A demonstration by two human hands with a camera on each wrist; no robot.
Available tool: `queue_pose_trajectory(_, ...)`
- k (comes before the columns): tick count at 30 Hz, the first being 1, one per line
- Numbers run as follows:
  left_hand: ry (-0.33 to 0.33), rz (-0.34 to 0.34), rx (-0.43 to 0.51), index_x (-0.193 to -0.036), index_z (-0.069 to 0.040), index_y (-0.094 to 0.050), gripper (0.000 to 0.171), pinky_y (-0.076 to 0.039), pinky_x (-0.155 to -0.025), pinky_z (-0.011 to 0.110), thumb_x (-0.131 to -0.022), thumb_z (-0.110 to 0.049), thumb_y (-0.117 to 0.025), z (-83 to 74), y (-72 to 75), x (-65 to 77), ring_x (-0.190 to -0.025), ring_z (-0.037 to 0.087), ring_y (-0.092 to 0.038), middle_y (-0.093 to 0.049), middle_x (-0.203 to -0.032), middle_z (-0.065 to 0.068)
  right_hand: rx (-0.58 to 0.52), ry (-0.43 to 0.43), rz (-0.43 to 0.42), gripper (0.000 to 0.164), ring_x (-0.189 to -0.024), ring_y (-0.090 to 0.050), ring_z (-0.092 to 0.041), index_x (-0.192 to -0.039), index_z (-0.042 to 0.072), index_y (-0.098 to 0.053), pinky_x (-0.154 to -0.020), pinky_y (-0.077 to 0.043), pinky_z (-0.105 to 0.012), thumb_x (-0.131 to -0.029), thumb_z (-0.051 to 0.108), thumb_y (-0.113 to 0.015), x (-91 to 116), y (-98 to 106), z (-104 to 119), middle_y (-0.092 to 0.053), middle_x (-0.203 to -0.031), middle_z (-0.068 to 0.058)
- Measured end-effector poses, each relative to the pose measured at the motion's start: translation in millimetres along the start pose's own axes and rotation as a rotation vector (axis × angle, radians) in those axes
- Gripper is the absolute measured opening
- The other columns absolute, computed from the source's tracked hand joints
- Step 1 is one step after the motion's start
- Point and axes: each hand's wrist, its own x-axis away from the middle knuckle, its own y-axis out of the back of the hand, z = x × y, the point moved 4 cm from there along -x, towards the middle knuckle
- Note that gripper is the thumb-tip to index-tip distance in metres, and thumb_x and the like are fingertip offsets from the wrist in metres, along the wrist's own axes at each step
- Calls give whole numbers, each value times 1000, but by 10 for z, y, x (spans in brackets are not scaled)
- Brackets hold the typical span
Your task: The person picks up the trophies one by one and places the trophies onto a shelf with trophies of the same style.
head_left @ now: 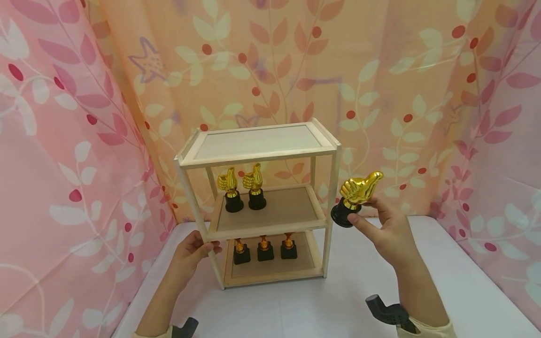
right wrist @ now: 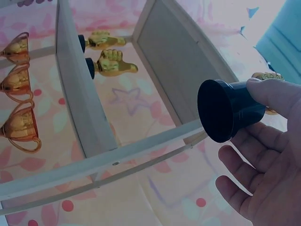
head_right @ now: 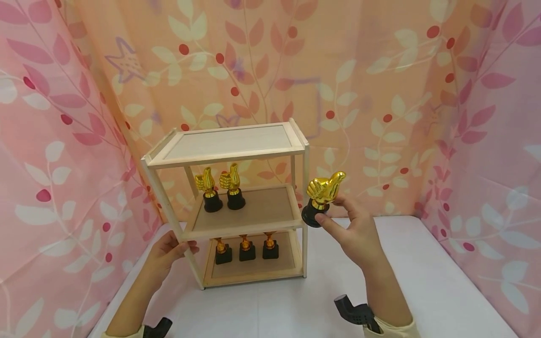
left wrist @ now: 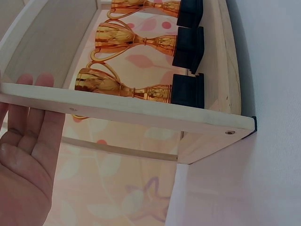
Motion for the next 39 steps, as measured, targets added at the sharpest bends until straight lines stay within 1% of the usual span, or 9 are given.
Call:
queue_pose_trajectory(2, -3, 0, 2, -119, 0, -51, 19, -57, -94, 28, -103, -6, -59, 5, 2, -2, -99, 19, -75, -73, -107, 4, 13, 13, 9, 43, -130, -50, -6, -129, 7, -66, -116, -30, -65, -88, -1, -77, 9, -17, 21, -67, -121, 13)
queue_pose_trajectory(7, -10, 3, 14, -118, 0, -51, 18, -58, -94, 29, -103, -5, -59, 1, -1, -2, -99, 19, -75, -72, -108, 9, 44, 54, 20, 46, -130, -52, -6, -129, 7, -66, -113, -36, -35, -86, -3, -78, 25, -50, 56, -68, -122, 14)
queue_pose_trajectory(11, -13, 4, 16, -118, 1, -51, 18, -58, -95, 29, -103, -5, -59, -13, -8, 1, -99, 20, -75, -70, -111, 21, 37, 83, 34, 49, -131, -53, -7, -129, 8, -66, -110, -36, -21, -84, -5, -79, 35, -86, 72, -69, -122, 16)
queue_pose_trajectory(14, -9, 4, 15, -118, 0, -51, 18, -57, -95, 28, -103, -6, -59, -21, -10, 0, -100, 20, -75, -65, -114, 31, 19, 108, 55, 51, -131, -53, -9, -130, 9, -65, -112, -36, -20, -83, -7, -79, 30, -124, 86, -71, -124, 13)
queue_pose_trajectory(16, -8, 6, 15, -119, 1, -51, 18, -57, -95, 28, -104, -7, -59, -17, -8, -4, -100, 19, -75, -64, -115, 34, 16, 127, 67, 51, -129, -55, -9, -129, 10, -66, -111, -37, -20, -83, -7, -78, 27, -150, 92, -71, -123, 10)
queue_pose_trajectory(22, -23, 13, 22, -118, 1, -51, 17, -57, -95, 27, -104, -5, -58, 8, 3, -11, -100, 19, -75, -70, -111, 19, 3, 156, 95, 50, -125, -58, -10, -126, 12, -66, -112, -38, -20, -82, -8, -80, 42, -223, 112, -71, -123, 6)
queue_pose_trajectory(25, -28, 18, 25, -116, -1, -52, 15, -57, -95, 27, -104, -5, -58, 6, 2, -8, -99, 18, -75, -72, -109, 14, -6, 165, 108, 51, -122, -60, -11, -126, 13, -66, -111, -39, -20, -82, -7, -80, 57, -267, 132, -70, -124, 4)
queue_pose_trajectory(30, -32, 30, 26, -116, -1, -52, 14, -57, -95, 26, -104, -5, -57, -7, -3, -7, -100, 18, -75, -73, -107, 3, -13, 186, 125, 51, -114, -62, -12, -126, 11, -66, -107, -43, -21, -81, -7, -81, 71, -344, 155, -69, -123, 4)
queue_pose_trajectory(39, -35, 30, 18, -118, 1, -51, 16, -57, -94, 26, -104, -5, -57, -17, -2, -9, -100, 18, -75, -72, -109, 10, -2, 186, 150, 51, -113, -63, -11, -124, 17, -66, -106, -44, -21, -80, -2, -84, 79, -470, 148, -70, -117, 4)
